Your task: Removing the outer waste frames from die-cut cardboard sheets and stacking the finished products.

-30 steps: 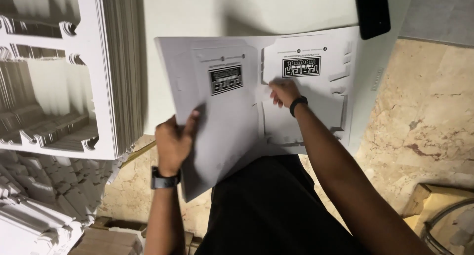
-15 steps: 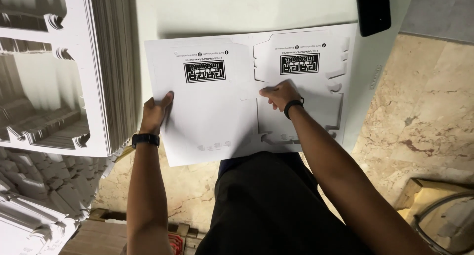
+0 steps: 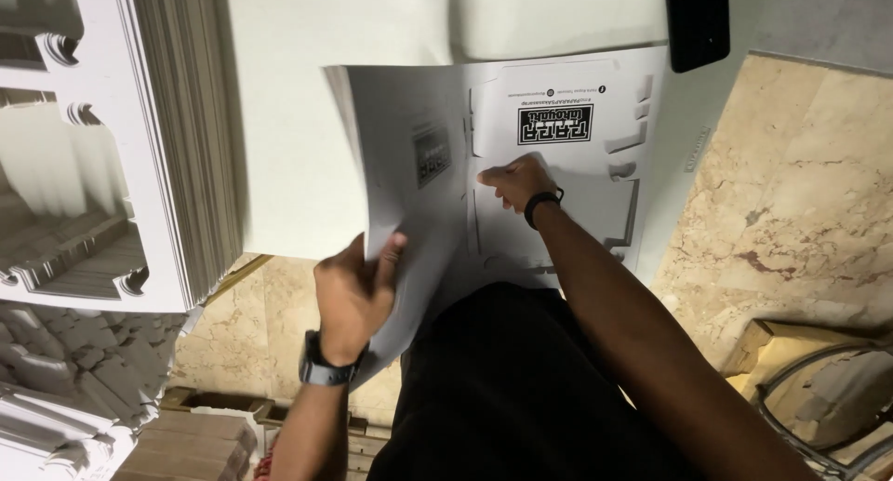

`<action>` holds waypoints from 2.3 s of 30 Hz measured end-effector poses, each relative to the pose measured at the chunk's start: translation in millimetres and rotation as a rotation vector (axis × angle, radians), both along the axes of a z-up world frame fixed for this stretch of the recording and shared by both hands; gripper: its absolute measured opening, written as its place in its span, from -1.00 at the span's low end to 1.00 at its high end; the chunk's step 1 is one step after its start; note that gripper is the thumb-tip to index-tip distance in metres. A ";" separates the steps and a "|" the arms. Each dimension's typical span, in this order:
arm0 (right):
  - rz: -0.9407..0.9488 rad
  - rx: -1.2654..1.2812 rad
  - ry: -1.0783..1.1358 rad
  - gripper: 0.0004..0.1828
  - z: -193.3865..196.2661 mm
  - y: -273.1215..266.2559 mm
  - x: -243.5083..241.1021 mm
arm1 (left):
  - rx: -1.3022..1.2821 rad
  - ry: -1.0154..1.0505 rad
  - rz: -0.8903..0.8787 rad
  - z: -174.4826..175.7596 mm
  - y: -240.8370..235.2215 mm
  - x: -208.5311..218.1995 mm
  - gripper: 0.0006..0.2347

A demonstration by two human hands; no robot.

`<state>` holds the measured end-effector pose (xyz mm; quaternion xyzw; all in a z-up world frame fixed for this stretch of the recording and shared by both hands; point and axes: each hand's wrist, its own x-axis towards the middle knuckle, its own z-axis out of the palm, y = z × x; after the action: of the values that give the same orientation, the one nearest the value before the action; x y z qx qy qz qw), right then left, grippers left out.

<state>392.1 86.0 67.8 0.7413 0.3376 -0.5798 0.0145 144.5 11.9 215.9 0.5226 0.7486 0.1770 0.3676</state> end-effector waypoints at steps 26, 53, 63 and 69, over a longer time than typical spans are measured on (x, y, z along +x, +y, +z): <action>0.023 0.050 0.026 -0.61 -8.7 -4.8 0.1 | 0.089 0.344 0.263 -166.6 -2.0 -127.7 -0.53; -0.060 0.089 0.143 -0.64 -17.5 -9.6 3.7 | -0.376 0.327 0.130 -167.8 1.8 -156.7 -0.58; -0.047 0.112 0.142 -0.68 -18.1 -11.2 0.1 | -0.276 0.369 0.344 -237.5 -4.8 -136.8 -0.60; -0.023 0.104 0.125 -0.65 -26.2 -12.6 2.6 | -0.077 0.371 0.382 -222.6 -6.5 -128.3 -0.65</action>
<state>394.7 73.4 41.6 0.7072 0.3590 -0.6068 -0.0517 16.2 5.5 -6.7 0.3810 0.8945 0.1158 0.2035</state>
